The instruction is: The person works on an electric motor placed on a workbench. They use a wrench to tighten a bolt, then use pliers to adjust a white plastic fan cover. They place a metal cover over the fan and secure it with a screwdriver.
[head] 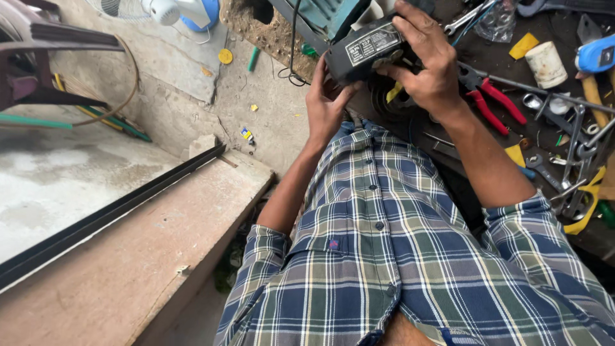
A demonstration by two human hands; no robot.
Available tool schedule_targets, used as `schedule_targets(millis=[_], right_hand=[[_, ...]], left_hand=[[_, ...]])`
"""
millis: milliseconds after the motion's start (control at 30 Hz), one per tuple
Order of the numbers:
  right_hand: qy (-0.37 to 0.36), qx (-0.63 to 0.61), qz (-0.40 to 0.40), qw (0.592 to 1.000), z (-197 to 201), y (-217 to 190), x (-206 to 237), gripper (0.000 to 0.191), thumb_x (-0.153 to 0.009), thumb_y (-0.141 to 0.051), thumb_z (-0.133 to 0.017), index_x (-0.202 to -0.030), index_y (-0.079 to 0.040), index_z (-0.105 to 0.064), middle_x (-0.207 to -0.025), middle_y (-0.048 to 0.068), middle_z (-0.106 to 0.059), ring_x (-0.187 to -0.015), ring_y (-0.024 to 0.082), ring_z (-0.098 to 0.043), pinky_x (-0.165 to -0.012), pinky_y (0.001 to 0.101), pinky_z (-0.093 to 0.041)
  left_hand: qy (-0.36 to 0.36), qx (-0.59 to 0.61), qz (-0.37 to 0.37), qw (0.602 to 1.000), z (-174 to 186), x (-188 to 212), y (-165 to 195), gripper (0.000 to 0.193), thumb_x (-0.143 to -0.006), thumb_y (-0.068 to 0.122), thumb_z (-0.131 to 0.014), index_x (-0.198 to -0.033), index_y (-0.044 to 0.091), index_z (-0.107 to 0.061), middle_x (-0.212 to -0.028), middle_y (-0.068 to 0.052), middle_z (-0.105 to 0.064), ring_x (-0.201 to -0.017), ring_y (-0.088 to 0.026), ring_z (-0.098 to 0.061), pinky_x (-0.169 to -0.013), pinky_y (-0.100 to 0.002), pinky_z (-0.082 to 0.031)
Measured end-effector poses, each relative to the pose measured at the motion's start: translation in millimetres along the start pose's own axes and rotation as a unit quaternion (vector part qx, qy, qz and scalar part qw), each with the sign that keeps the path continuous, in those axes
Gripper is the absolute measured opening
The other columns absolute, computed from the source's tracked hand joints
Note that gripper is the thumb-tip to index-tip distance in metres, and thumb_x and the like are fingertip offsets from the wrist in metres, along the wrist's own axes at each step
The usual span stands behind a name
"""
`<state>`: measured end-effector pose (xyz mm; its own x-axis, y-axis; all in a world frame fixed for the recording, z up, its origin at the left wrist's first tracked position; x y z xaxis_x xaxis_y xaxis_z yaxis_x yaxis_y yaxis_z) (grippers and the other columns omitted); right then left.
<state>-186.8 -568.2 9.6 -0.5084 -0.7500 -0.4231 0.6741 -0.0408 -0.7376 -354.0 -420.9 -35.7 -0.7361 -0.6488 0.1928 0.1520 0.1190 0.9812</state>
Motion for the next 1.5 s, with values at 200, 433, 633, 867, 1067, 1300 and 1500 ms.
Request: schedule_targets(millis=[200, 433, 633, 867, 1067, 1300, 1500], right_hand=[[0.033, -0.003, -0.033, 0.999, -2.5, 13.3, 7.3, 0.086, -0.098, -0.032, -0.093, -0.16, -0.006, -0.04, -0.165, 0.017, -0.036, -0.153, 0.037, -0.044, -0.127, 0.0443, -0.043], [0.023, -0.092, -0.066, 0.993, -11.3, 42.3, -2.0, 0.089, -0.096, -0.044, -0.091, -0.161, -0.005, -0.045, -0.154, 0.015, -0.055, -0.144, 0.03, -0.058, -0.122, 0.0403, -0.05], [0.004, -0.195, -0.09, 0.977, -22.4, 61.5, -14.6, 0.075, -0.093, -0.031, -0.095, -0.15, -0.002, -0.054, -0.133, 0.011, -0.066, -0.122, 0.023, -0.069, -0.104, 0.0355, -0.06], [-0.023, -0.34, -0.144, 0.929, -23.1, 69.1, -11.8, 0.048, -0.101, 0.0, -0.088, -0.137, 0.001, -0.057, -0.123, 0.01, -0.071, -0.113, 0.02, -0.075, -0.099, 0.0328, -0.066], [-0.018, -0.36, -0.162, 0.919, -17.9, 66.9, -17.6, 0.042, -0.098, 0.003, -0.089, -0.131, 0.001, -0.062, -0.12, 0.01, -0.072, -0.107, 0.02, -0.074, -0.094, 0.0326, -0.065], [-0.024, -0.262, -0.1, 0.96, -2.5, 39.4, -30.7, 0.065, -0.091, -0.027, -0.092, -0.137, 0.003, -0.058, -0.129, 0.009, -0.068, -0.12, 0.02, -0.069, -0.101, 0.0303, -0.06], [-0.008, -0.328, -0.175, 0.929, -12.4, 41.5, -37.1, 0.066, -0.085, -0.042, -0.088, -0.131, -0.002, -0.061, -0.121, 0.005, -0.07, -0.115, 0.017, -0.071, -0.099, 0.029, -0.062]], left_hand=[[0.002, 0.051, -0.01, 0.999, -25.5, -4.3, -18.4, 0.084, -0.092, 0.001, -0.08, -0.159, -0.004, -0.031, -0.138, -0.021, -0.064, -0.123, -0.024, -0.069, -0.108, -0.037, -0.059], [0.031, 0.169, -0.01, 0.985, -38.0, -6.7, -29.1, 0.08, -0.096, -0.004, -0.073, -0.161, -0.006, -0.027, -0.139, -0.021, -0.062, -0.126, -0.025, -0.065, -0.111, -0.038, -0.055], [0.053, 0.154, 0.006, 0.987, -37.3, -13.1, -18.6, 0.083, -0.095, -0.001, -0.073, -0.161, -0.004, -0.023, -0.138, -0.021, -0.061, -0.125, -0.025, -0.066, -0.108, -0.038, -0.058], [0.094, 0.059, -0.037, 0.993, -39.8, -9.7, -0.1, 0.085, -0.092, 0.003, -0.078, -0.158, -0.001, -0.023, -0.146, -0.021, -0.053, -0.123, -0.028, -0.067, -0.105, -0.038, -0.061], [0.12, -0.007, -0.094, 0.988, -37.2, -7.1, 4.4, 0.079, -0.091, 0.001, -0.08, -0.155, 0.005, -0.034, -0.14, -0.02, -0.055, -0.12, -0.029, -0.071, -0.099, -0.038, -0.061], [0.105, 0.041, -0.08, 0.99, -35.7, -6.3, -11.6, 0.078, -0.092, 0.0, -0.079, -0.156, 0.006, -0.035, -0.141, -0.02, -0.059, -0.118, -0.028, -0.073, -0.099, -0.038, -0.062], [0.104, -0.026, -0.132, 0.985, -28.3, -7.6, -8.5, 0.081, -0.093, 0.004, -0.082, -0.158, 0.011, -0.034, -0.148, -0.016, -0.055, -0.125, -0.026, -0.071, -0.104, -0.036, -0.06]])
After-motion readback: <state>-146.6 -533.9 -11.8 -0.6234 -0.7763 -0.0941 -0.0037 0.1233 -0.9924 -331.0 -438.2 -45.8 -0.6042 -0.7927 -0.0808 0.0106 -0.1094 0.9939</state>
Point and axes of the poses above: each hand's wrist, its own x-axis away from the middle knuckle, its own z-axis out of the back of the hand, y = z × x, the point moved 2 cm from there along -x, towards the middle knuckle
